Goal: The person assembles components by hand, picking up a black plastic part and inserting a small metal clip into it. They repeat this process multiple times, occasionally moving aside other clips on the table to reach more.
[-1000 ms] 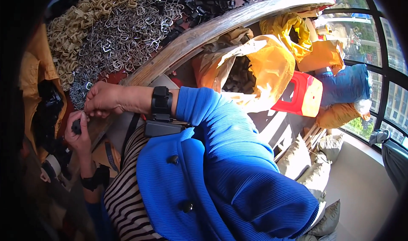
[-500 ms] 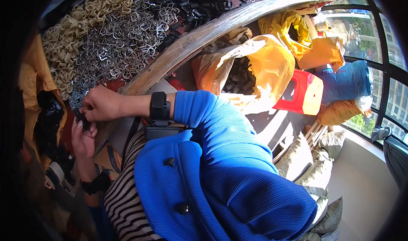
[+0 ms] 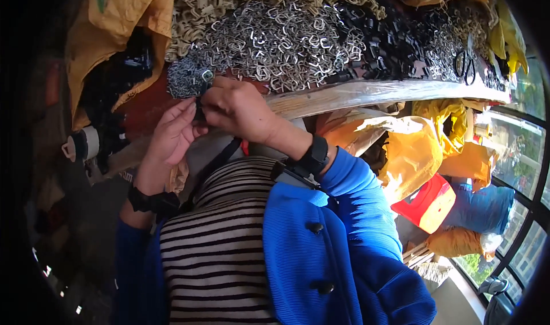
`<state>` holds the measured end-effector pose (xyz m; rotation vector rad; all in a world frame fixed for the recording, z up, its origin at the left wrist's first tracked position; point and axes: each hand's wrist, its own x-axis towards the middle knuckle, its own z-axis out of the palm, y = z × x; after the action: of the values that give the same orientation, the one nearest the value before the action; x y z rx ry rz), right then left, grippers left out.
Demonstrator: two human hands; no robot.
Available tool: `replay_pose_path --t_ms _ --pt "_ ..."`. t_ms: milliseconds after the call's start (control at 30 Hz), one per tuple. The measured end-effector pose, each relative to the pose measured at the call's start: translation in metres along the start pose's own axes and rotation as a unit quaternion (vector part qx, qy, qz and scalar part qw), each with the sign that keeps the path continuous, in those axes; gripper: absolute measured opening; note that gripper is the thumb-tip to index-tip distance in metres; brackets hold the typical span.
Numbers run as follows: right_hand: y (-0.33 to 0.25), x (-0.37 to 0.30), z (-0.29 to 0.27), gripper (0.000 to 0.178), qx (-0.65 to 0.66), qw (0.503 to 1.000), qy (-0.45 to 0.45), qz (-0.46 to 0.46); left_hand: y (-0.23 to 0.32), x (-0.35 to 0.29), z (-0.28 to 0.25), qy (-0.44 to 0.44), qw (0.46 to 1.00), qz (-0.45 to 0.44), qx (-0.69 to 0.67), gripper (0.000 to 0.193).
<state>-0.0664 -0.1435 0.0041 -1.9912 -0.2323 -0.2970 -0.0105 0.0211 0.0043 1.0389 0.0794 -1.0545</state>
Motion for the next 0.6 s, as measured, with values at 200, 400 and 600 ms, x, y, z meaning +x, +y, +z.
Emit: replay_pose_path --t_ms 200,400,600 --pt "-0.007 -0.001 0.001 0.013 -0.047 0.997 -0.051 -0.041 -0.002 -0.010 -0.001 -0.023 0.999 -0.003 -0.041 0.025" --pt "-0.015 0.000 0.000 0.013 -0.091 0.991 -0.070 -0.065 -0.003 -0.014 -0.006 -0.090 0.995 -0.022 -0.026 0.026" --pt "-0.024 0.000 -0.004 0.010 -0.141 0.982 -0.118 -0.052 -0.011 -0.017 0.000 -0.094 0.995 -0.005 0.031 0.022"
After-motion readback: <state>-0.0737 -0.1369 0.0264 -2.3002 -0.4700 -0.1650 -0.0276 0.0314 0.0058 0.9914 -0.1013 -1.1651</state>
